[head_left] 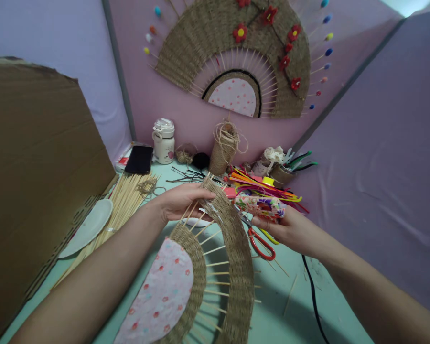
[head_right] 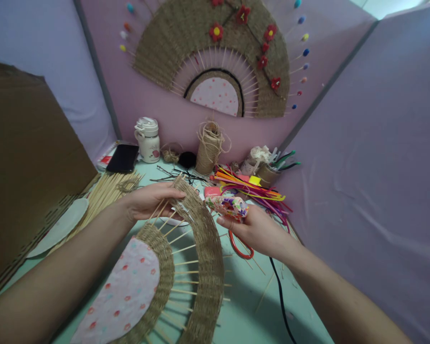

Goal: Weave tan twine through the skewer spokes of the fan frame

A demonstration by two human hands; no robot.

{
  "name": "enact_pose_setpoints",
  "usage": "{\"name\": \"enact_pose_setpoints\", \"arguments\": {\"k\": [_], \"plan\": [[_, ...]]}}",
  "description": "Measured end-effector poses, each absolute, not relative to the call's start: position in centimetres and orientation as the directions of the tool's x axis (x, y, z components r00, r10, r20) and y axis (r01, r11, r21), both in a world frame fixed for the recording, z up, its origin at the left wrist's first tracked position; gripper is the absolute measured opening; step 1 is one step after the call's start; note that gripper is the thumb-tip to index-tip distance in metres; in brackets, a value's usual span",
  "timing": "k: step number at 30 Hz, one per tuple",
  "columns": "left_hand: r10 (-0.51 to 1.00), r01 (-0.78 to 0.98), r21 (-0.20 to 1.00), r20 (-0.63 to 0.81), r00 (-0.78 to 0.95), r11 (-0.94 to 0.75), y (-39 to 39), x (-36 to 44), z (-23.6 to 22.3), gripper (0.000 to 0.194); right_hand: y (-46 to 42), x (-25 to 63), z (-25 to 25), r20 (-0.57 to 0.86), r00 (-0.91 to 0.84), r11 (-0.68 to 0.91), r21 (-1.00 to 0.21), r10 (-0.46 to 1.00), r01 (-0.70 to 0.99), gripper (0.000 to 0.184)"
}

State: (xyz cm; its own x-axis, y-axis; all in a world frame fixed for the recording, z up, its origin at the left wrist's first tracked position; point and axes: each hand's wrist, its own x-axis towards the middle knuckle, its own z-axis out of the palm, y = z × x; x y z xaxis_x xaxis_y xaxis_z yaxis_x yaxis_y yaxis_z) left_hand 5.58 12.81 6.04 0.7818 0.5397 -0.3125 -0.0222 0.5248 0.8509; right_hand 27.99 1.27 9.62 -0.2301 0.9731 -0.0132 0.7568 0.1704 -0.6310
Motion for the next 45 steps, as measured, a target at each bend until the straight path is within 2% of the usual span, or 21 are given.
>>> {"name": "enact_pose_setpoints", "arguments": {"k": [15,23,30,38,45], "plan": [[0.540,-0.023,0.839,-0.329,0.774,0.544,12.77,5.62,6.20,0.019,0.86,28.15,9.38,-0.044,-0.201,0.129,-0.632,0.979,0.764,0.044],[0.542,-0.035,0.833,-0.326,0.775,0.552,12.69,5.60,6.25,0.018,0.58,28.36,9.37,-0.004,-0.194,0.142,-0.672,0.981,0.727,0.043],[0.531,-0.028,0.837,-0.320,0.784,0.546,12.71,5.55,6.20,0.019,1.12,28.17,9.39,-0.025,-0.211,0.136,-0.687,0.977,0.714,0.043],[0.535,-0.024,0.840,-0.323,0.780,0.542,12.75,5.59,6.23,0.021,0.85,28.08,9.52,-0.029,-0.200,0.134,-0.649,0.979,0.749,0.042],[0.545,-0.019,0.842,-0.331,0.771,0.539,12.67,5.60,6.27,0.018,0.48,28.45,9.20,-0.047,-0.183,0.107,-0.662,0.982,0.742,0.044]]}}
